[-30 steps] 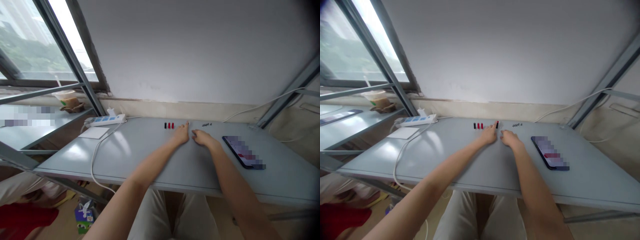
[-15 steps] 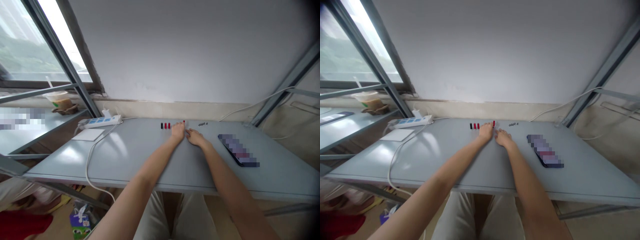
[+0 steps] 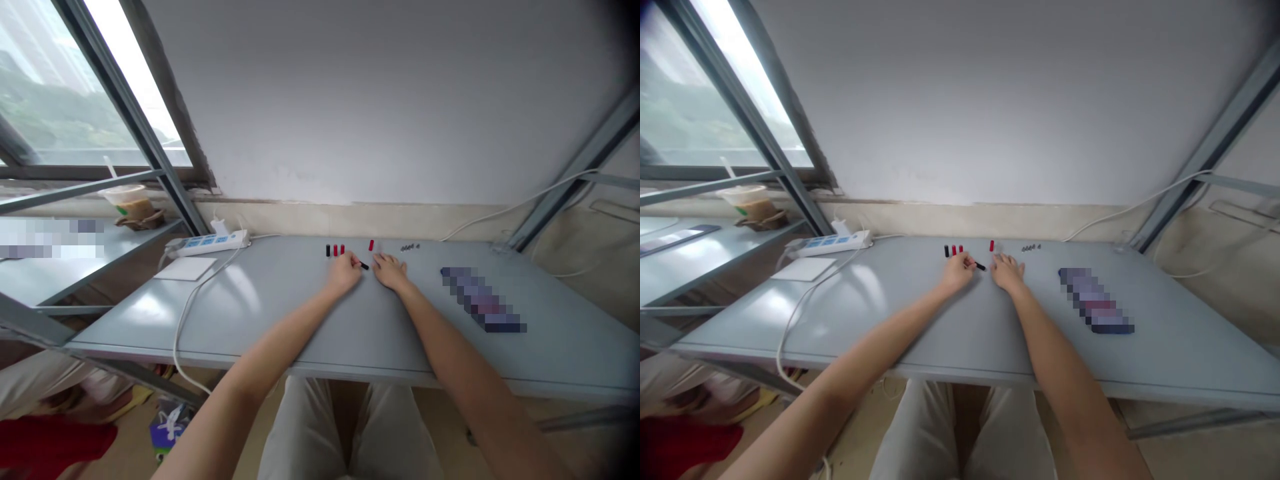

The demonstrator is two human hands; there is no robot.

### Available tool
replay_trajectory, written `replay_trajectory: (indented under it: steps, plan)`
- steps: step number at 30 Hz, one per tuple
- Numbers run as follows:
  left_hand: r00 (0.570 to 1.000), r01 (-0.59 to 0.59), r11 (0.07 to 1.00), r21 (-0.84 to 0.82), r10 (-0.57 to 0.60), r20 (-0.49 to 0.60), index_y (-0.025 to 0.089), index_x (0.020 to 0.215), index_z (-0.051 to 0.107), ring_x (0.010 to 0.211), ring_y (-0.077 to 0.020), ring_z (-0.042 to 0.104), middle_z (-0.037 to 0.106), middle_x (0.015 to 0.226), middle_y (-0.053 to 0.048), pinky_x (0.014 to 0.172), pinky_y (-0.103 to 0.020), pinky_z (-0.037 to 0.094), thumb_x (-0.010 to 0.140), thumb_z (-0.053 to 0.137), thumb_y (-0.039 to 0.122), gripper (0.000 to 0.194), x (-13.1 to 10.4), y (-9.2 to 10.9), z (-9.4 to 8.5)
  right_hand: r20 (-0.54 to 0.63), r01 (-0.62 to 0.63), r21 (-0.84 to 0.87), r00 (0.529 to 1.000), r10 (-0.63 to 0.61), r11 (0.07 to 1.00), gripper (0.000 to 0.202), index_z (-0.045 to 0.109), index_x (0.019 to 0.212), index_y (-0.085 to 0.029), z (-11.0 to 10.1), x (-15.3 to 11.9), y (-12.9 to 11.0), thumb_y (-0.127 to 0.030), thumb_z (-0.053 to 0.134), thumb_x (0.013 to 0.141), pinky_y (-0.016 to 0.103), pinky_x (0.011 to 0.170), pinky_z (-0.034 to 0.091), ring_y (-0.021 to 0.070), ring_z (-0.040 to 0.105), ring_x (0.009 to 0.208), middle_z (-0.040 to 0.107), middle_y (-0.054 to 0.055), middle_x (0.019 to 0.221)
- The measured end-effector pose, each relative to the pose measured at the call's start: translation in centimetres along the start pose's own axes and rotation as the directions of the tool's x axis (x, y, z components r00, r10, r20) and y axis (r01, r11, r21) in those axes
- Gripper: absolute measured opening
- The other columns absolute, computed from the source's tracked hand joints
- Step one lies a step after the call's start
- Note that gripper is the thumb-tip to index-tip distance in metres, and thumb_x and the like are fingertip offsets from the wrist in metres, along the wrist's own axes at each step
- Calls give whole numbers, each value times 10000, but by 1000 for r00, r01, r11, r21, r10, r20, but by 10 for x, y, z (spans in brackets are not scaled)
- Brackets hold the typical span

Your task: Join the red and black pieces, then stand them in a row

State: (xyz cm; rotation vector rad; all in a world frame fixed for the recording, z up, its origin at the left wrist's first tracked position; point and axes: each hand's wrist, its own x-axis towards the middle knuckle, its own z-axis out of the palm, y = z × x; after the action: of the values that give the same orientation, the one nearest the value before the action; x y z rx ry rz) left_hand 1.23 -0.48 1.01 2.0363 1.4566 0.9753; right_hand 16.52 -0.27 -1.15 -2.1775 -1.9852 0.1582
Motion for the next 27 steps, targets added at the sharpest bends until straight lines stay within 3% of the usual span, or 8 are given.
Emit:
replay_trajectory:
  steps: [3, 8, 13, 18, 23, 27]
  plan:
    - [998, 29, 990, -139, -36, -50, 161, 713, 532, 653, -119, 535, 604, 721, -47, 662, -250, 428, 738, 516, 129, 43, -3, -11, 0, -56, 8, 26, 998, -7, 1000, 466, 422, 1303, -220, -1, -1, -3, -360, 283, 881, 572, 963, 227, 296, 303, 1242, 360, 109, 1387]
    - [993, 58, 958, -280, -84, -82, 148, 701, 530, 617, -107, 513, 579, 677, -34, 655, -250, 427, 726, 532, 121, 37, -4, -19, -5, -178, 64, 112, 983, -43, 992, 310, 596, 1061, -190, -10, -3, -3, -300, 430, 824, 398, 897, 357, 251, 460, 1092, 562, 117, 1145]
    - [985, 118, 924, -364, -156, -77, 148, 671, 515, 557, -86, 469, 531, 607, -5, 627, -236, 416, 722, 531, 115, 64, -2, -20, -5, -304, 108, 391, 952, 18, 914, 220, 554, 977, -184, -23, -2, -3, -202, 423, 802, 300, 778, 408, 186, 562, 875, 623, 91, 950]
    - [980, 114, 899, -423, -170, -98, 144, 688, 517, 538, -76, 445, 519, 604, 4, 615, -232, 406, 718, 537, 125, 41, -6, -18, -4, -232, 133, 628, 972, 22, 767, 112, 537, 776, -173, -29, 1, -4, -256, 462, 784, 279, 682, 417, 157, 556, 683, 610, 55, 736]
    - [975, 158, 853, -498, -214, -56, 148, 692, 516, 539, -75, 470, 541, 614, -9, 606, -228, 421, 741, 523, 124, 55, -9, -14, -5, -181, 110, 780, 982, 54, 616, 110, 508, 708, -180, -30, -1, -4, -278, 496, 757, 261, 622, 406, 128, 512, 583, 555, 9, 624]
    - [962, 190, 815, -547, -267, -64, 149, 711, 512, 594, -84, 517, 581, 668, -31, 631, -230, 442, 756, 524, 134, 49, -9, -12, -6, -150, 80, 815, 986, 74, 574, 90, 509, 678, -181, -32, -4, -5, -241, 501, 745, 243, 580, 375, 107, 462, 535, 517, -9, 589]
